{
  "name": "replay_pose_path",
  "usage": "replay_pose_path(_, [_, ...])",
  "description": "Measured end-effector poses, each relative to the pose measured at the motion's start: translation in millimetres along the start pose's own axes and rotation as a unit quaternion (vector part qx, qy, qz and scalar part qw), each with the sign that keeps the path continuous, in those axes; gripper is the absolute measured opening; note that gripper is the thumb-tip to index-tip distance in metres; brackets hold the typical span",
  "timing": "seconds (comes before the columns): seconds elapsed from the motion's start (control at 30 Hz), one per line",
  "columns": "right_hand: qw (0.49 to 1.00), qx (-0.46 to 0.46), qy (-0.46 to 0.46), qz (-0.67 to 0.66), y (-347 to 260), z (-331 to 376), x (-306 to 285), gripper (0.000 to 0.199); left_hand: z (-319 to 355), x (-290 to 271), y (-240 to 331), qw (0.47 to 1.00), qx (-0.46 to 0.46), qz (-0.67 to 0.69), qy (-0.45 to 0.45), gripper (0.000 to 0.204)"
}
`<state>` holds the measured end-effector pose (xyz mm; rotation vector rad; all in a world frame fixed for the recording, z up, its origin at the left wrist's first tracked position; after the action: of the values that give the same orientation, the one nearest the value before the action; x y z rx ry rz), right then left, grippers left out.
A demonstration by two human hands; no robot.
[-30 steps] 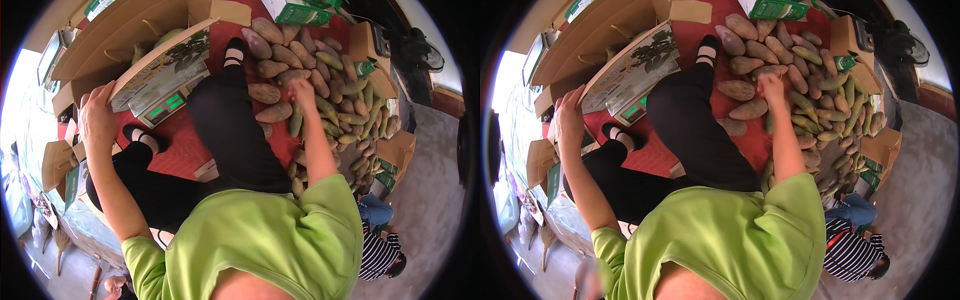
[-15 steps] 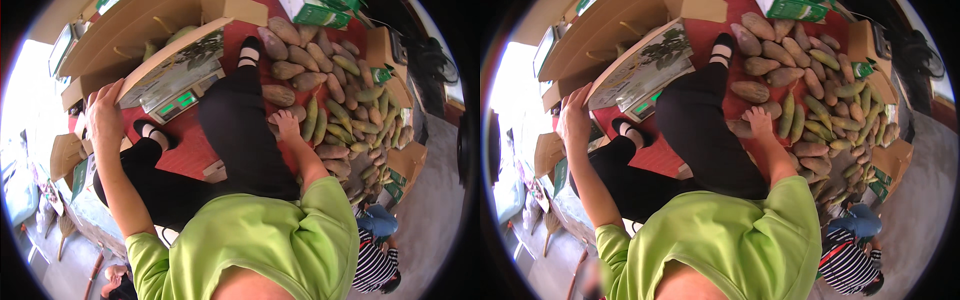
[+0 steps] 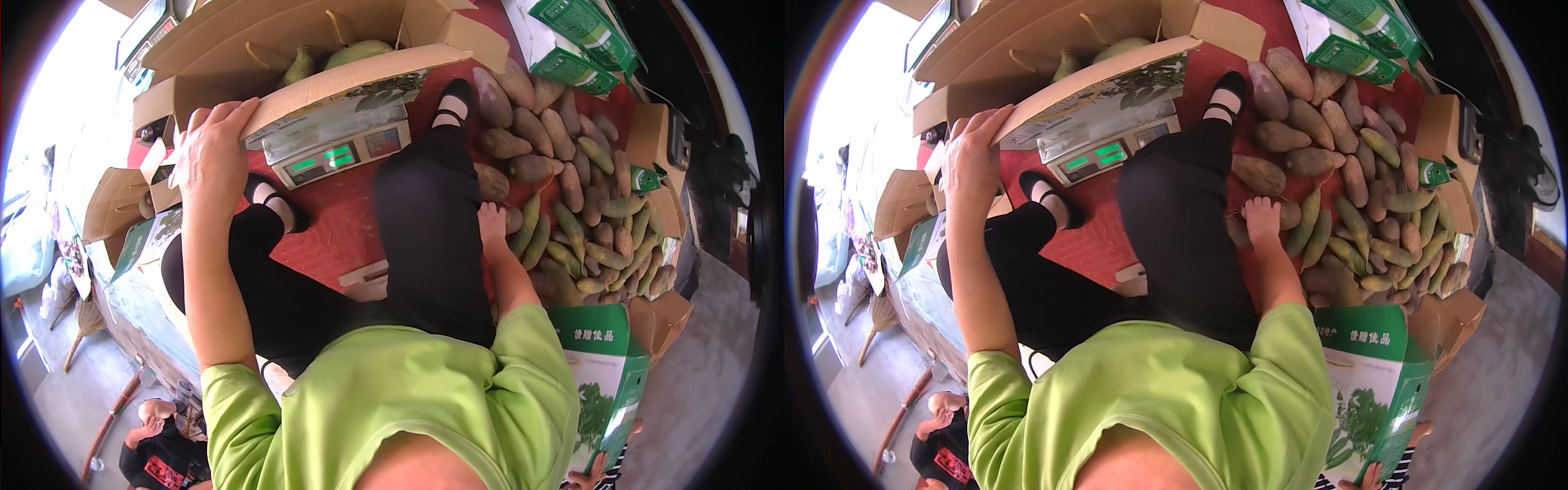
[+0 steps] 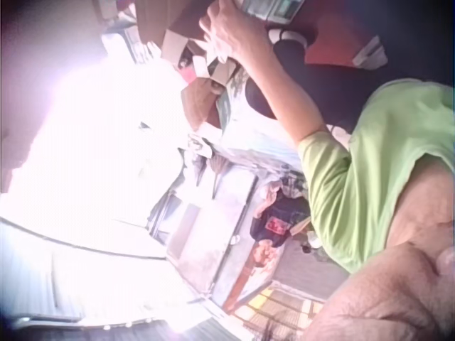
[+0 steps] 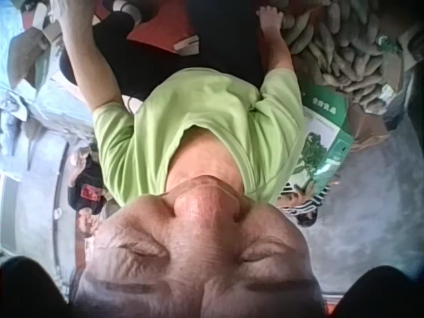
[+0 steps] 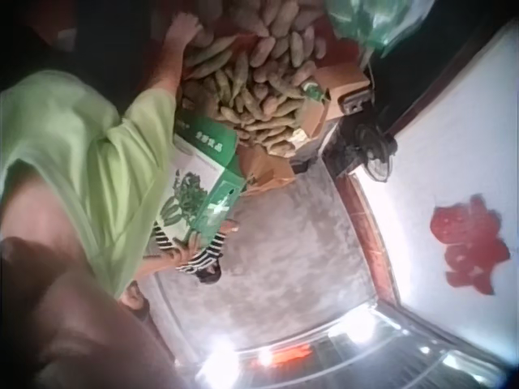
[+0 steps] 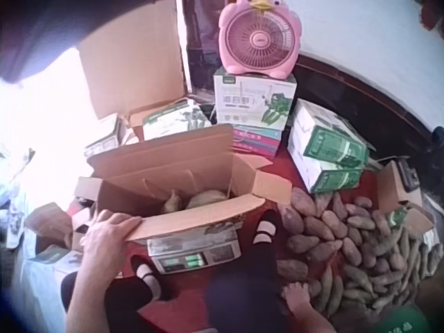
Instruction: Sort and weigh green radishes, then pack them into cardboard boxes.
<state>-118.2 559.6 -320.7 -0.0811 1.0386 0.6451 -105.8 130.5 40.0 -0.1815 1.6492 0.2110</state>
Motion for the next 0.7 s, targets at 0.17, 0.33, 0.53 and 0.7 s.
replay_pose_path(0.17, [0.966, 0.099, 0.139, -0.194, 42.5, 9.5, -38.9, 0.037, 0.8, 2.1, -1.7, 1.0, 0.01, 0.006, 0.006, 0.038])
replay_pose_path(0.33, [0.812, 0.164, 0.198, -0.523, 89.9, 6.4, -38.8, 0.062, 0.1, -0.8, 0.0, 1.0, 0.013, 0.008, 0.003, 0.04])
replay_pose_path(0.53, [0.736, 0.098, 0.324, -0.586, 97.8, 28.7, -164.8, 0.058, 1.3, 3.4, -2.2, 1.0, 0.015, 0.014, -0.004, 0.041])
replay_pose_path(0.7, [0.603, 0.004, 0.451, -0.658, 107.9, 68.4, -335.3, 0.061, 2.4, 2.6, -3.6, 1.0, 0.02, 0.007, -0.006, 0.04])
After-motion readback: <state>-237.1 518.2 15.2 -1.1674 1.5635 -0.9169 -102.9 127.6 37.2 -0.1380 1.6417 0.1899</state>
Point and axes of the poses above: each hand's wrist, its own z-axis away from the middle knuckle, its own x-axis out of the palm, y = z × x, the point moved 7 cm from there along -z, towards the middle knuckle, and after that the axes turned 4 degrees about x, right-handed, at the moved point
